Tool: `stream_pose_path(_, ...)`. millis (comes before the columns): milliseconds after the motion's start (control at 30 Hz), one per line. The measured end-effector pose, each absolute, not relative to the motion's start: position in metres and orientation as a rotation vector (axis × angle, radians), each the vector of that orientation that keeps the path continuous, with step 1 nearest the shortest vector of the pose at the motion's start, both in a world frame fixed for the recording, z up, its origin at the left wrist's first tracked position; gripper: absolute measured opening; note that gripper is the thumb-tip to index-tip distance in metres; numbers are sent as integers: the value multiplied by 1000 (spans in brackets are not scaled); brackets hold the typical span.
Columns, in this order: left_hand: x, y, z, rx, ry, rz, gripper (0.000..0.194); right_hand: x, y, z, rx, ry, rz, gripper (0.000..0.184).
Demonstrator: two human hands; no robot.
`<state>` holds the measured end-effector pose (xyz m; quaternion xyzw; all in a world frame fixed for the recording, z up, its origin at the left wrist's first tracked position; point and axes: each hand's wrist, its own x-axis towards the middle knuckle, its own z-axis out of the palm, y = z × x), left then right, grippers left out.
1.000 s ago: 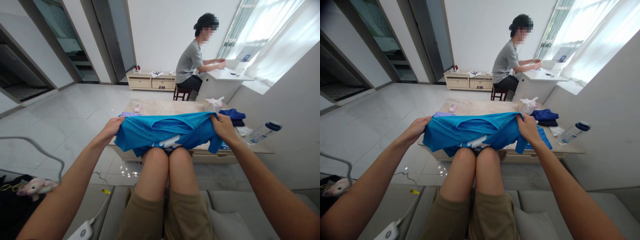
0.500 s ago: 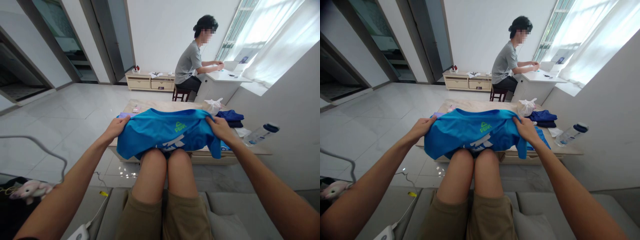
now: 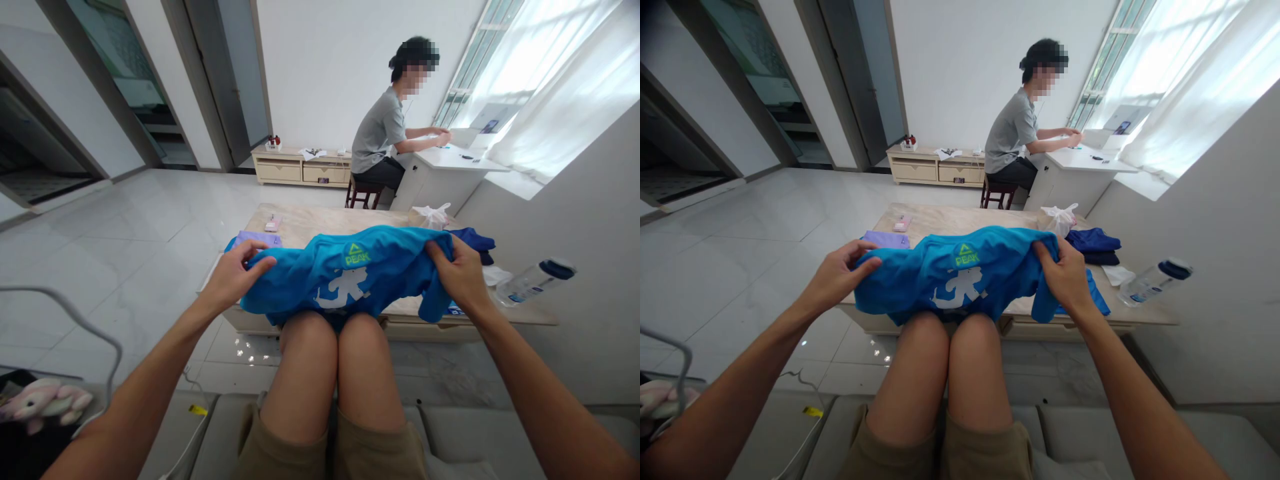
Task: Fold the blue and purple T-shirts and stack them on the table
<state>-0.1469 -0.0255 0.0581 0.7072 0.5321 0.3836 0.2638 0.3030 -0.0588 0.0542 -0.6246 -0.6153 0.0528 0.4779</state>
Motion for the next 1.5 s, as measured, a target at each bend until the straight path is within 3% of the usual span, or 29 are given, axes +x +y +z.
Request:
stream_pose_path(133, -118, -27, 43, 1974, 1214, 726, 49, 287, -64, 47, -1501, -1789, 375, 32)
stream_pose_path(200, -114, -18, 34, 1937, 1211, 795, 50, 286, -65, 42, -1495, -1859, 446, 31)
stream_pose_path(367, -137, -2, 49, 1784, 1322, 1166, 54, 304, -69, 52, -1538, -1723, 235, 36)
stream_pose_path(500, -150, -6, 70, 1783, 1317, 1241, 55, 312, -75, 60, -1521, -1665, 103, 30)
stream_pose_path(900, -152, -81, 64, 1982, 1145, 1322, 28, 302, -128, 34, -1330, -1644, 25, 24)
stream_pose_path(1067, -155, -95, 55, 1817, 1273, 1316, 37, 306, -148, 31, -1390, -1686, 164, 24)
stream_pose_path(1267, -143, -72, 51, 1460, 1265, 1237, 59, 304, -125, 21, -1522, -1428, 495, 43)
stream_pose_path(1500, -131, -43, 48, 1385, 1247, 1183, 63, 301, -90, 7, -1512, -1167, 795, 48)
